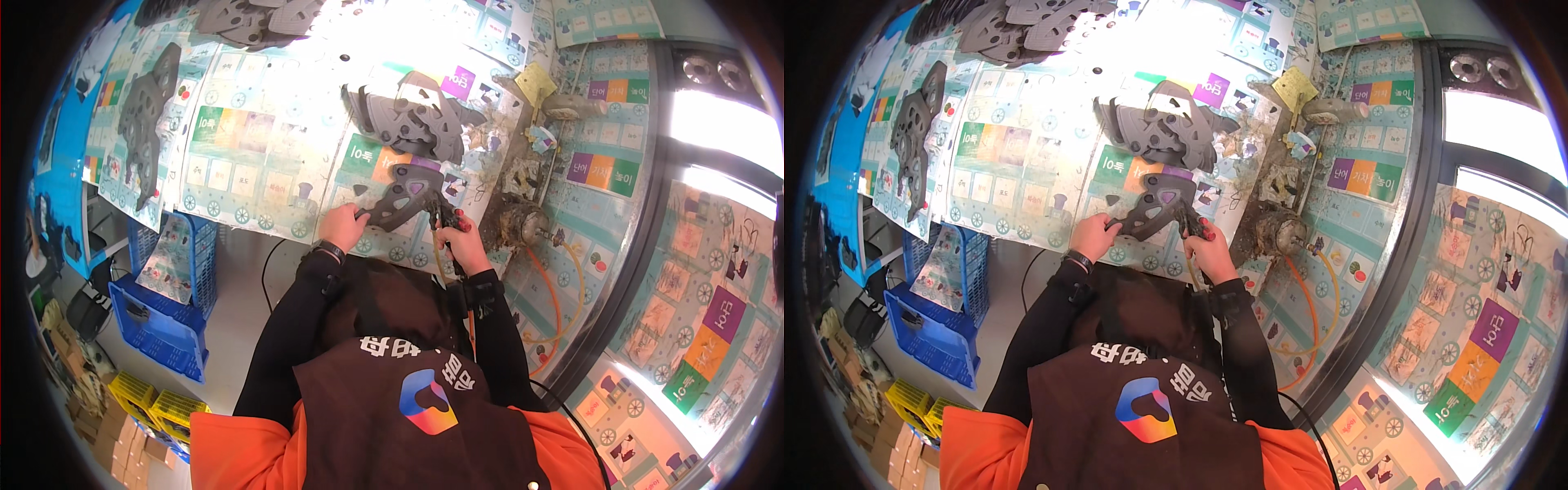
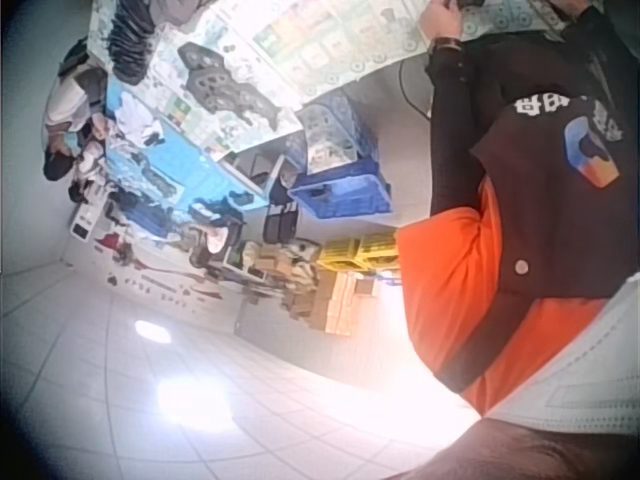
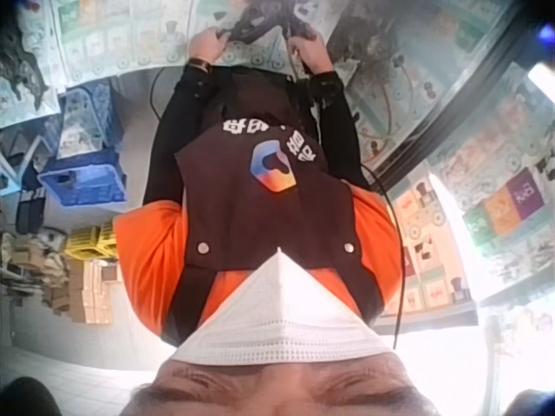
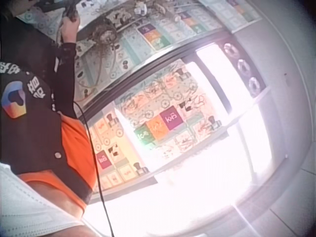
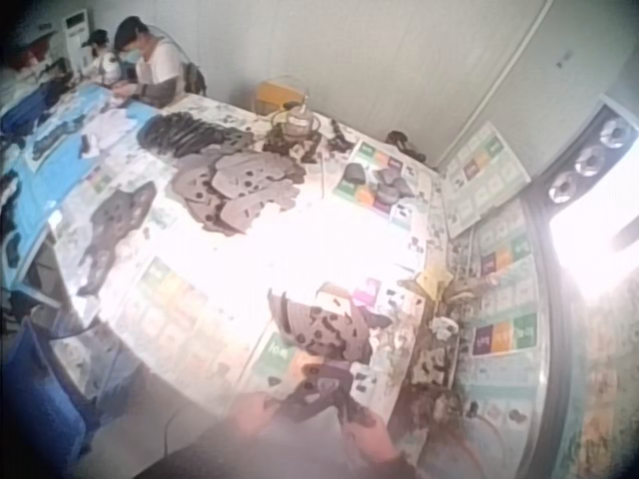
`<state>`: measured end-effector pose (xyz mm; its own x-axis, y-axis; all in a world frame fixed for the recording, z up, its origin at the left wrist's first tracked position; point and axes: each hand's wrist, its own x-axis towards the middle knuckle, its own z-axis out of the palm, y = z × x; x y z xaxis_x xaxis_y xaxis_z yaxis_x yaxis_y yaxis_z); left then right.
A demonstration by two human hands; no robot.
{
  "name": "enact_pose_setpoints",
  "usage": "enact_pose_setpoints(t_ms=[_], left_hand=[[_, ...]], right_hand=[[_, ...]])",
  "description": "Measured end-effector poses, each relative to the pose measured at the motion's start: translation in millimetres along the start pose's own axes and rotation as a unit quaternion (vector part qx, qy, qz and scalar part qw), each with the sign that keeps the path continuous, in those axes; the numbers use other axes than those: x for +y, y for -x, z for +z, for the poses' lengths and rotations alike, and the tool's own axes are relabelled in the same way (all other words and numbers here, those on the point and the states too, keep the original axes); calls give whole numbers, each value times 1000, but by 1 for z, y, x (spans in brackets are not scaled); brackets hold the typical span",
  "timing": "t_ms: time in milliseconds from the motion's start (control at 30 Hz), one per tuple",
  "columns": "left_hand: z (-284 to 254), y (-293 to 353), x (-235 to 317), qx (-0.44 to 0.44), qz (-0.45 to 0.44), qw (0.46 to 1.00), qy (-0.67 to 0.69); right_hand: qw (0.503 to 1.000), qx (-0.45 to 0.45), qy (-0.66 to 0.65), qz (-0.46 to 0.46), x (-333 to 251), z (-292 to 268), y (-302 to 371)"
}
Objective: The person is using a handheld hot air blower and an adhesive applicator tool to bond components of a shoe upper.
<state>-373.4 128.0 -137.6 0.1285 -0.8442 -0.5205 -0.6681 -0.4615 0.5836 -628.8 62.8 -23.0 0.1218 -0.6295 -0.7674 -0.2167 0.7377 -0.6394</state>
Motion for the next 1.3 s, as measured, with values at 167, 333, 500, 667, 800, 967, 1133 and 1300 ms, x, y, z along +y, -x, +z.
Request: enact_pose_setpoints(t_ms=[167,333,500,667,800,967,1133,1300], left_hand=[[-2,2,3,-1,-5,1000,3],[-3,2,4,-4,-11,1000,3],[-1,2,2,7,-3,1000,-2],[0,1,1,13,1,1000,10],[-1,1,2,12,-5,1000,10],[-3,0,3,-18,-28,999,11],[-2,2,4,18,1,1000,0],[-6,3,8,3,-20,1000,11]], right_hand=[[1000,-12,-14,2,-1,1,1],[999,-34,18,13,-4,10,1],[998,-52,44,9,-7,20,3],[997,-62,40,11,-8,27,7],[996,-75,46,5,-9,27,10],[994,-91,54,12,-9,23,15],[992,-75,86,48,-7,23,12],[992,-103,73,4,-5,30,8]])
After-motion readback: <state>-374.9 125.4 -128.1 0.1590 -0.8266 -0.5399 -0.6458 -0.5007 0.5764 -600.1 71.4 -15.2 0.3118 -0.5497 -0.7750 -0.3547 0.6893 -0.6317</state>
